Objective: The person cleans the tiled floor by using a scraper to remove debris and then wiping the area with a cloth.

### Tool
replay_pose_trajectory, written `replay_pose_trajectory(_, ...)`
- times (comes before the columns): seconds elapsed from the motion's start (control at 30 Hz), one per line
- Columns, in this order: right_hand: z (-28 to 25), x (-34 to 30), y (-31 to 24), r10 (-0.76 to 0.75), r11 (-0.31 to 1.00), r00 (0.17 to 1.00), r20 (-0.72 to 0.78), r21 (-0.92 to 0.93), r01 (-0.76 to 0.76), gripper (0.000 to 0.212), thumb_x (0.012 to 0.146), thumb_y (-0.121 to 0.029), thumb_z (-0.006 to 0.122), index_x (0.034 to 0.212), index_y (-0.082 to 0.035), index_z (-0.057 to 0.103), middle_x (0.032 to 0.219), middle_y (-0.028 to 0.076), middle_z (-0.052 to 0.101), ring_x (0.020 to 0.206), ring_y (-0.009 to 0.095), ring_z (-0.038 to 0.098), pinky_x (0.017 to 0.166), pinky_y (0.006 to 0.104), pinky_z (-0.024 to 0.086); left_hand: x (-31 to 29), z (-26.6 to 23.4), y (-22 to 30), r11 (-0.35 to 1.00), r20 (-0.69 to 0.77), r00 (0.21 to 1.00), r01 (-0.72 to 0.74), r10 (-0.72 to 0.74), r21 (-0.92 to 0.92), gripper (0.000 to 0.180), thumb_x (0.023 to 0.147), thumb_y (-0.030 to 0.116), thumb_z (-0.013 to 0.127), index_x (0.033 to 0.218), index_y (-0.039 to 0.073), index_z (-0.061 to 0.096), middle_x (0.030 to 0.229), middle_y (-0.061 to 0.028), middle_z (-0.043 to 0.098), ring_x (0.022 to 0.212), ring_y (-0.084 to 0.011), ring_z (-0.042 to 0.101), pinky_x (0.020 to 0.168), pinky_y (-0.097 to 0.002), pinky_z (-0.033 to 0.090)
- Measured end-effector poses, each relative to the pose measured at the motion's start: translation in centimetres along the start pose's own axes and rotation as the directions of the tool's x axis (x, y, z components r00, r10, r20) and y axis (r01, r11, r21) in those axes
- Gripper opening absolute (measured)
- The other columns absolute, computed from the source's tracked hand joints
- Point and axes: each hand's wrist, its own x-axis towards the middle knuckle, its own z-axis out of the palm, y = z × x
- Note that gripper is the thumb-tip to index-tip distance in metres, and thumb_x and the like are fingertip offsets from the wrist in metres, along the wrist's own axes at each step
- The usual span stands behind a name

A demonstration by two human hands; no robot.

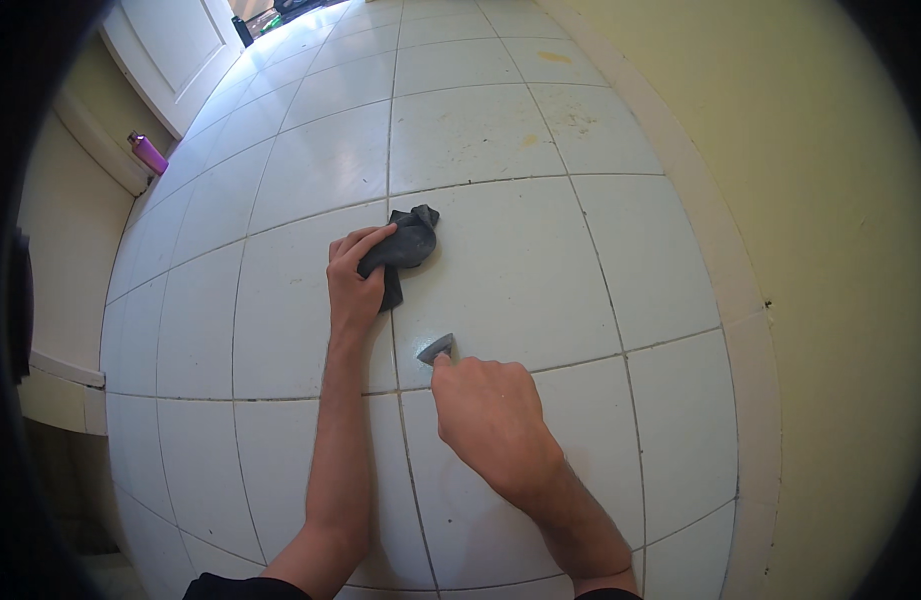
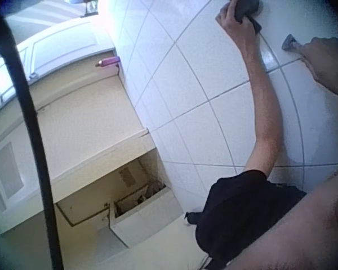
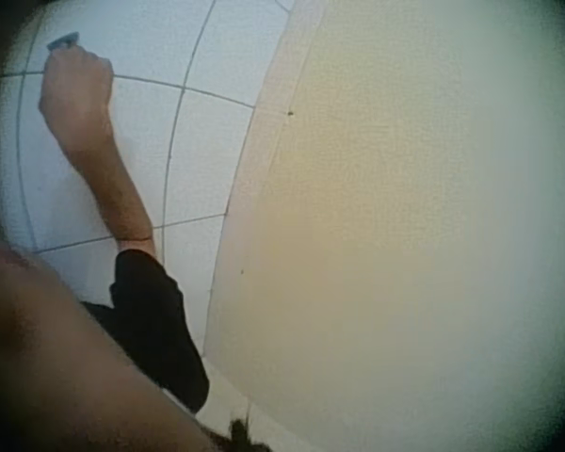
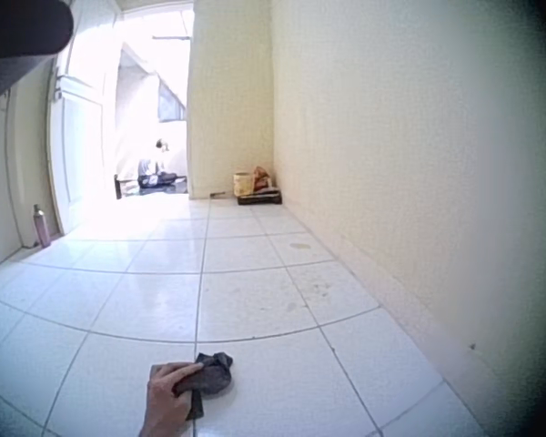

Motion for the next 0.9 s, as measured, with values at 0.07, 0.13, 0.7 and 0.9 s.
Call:
replay_pose_trajectory(0.07, 0.12, -0.06, 0.09, 0.008, 1.0, 1.0, -0.009, 0.011, -0.008, 0.014, 0.085, -0.001, 0.061, 0.095, 0.004, 0.069, 0.066, 0.015, 0.067, 0.061, 0.03, 0.07, 0.052, 0.0386, 0.051, 0.01, 0.09, 0.06, 1.0, -0.002, 1.0, -0.002, 0.002, -0.001, 0.059, 0.072, -0.017, 0.056, 0.12, 0.012, 0.076, 0.117, -0.0067, 0.071, 0.114, -0.0284, 0.056, 0.103, -0.0362, 0.048)
replay_pose_trajectory(0.13, 0.19, -0.3, 0.01, -0.001, 1.0, 1.0, -0.022, 0.025, 0.001, 0.009, 0.084, -0.001, 0.061, 0.09, 0.002, 0.067, 0.066, 0.016, 0.067, 0.061, 0.03, 0.07, 0.053, 0.0388, 0.051, -0.01, 0.16, -0.1, 1.0, 0.002, 1.0, -0.006, 0.006, 0.014, 0.059, 0.072, -0.017, 0.056, 0.119, 0.011, 0.076, 0.118, -0.0068, 0.071, 0.114, -0.0285, 0.056, 0.103, -0.036, 0.048)
replay_pose_trajectory(0.7, -0.03, -0.08, -0.41, 0.014, 0.999, 1.0, -0.024, -0.034, -0.015, 0.02, 0.09, -0.003, 0.06, 0.104, 0.004, 0.072, 0.066, 0.014, 0.068, 0.061, 0.028, 0.071, 0.052, 0.0383, 0.052, 0.05, -0.01, -0.08, 1.0, -0.012, 1.0, -0.012, 0.012, -0.002, 0.057, 0.072, -0.015, 0.058, 0.118, 0.012, 0.076, 0.117, -0.0064, 0.072, 0.114, -0.0286, 0.057, 0.103, -0.0364, 0.047)
replay_pose_trajectory(0.9, -0.22, -0.14, -0.45, 0.045, 0.998, 0.999, -0.003, -0.051, -0.045, 0.022, 0.093, -0.009, 0.06, 0.11, 0.0, 0.071, 0.066, 0.015, 0.068, 0.061, 0.03, 0.07, 0.053, 0.0401, 0.052, 0.05, -0.03, -0.02, 1.0, -0.01, 1.0, -0.008, 0.008, 0.003, 0.057, 0.072, -0.016, 0.057, 0.118, 0.012, 0.076, 0.117, -0.0065, 0.072, 0.114, -0.0287, 0.057, 0.103, -0.0364, 0.048)
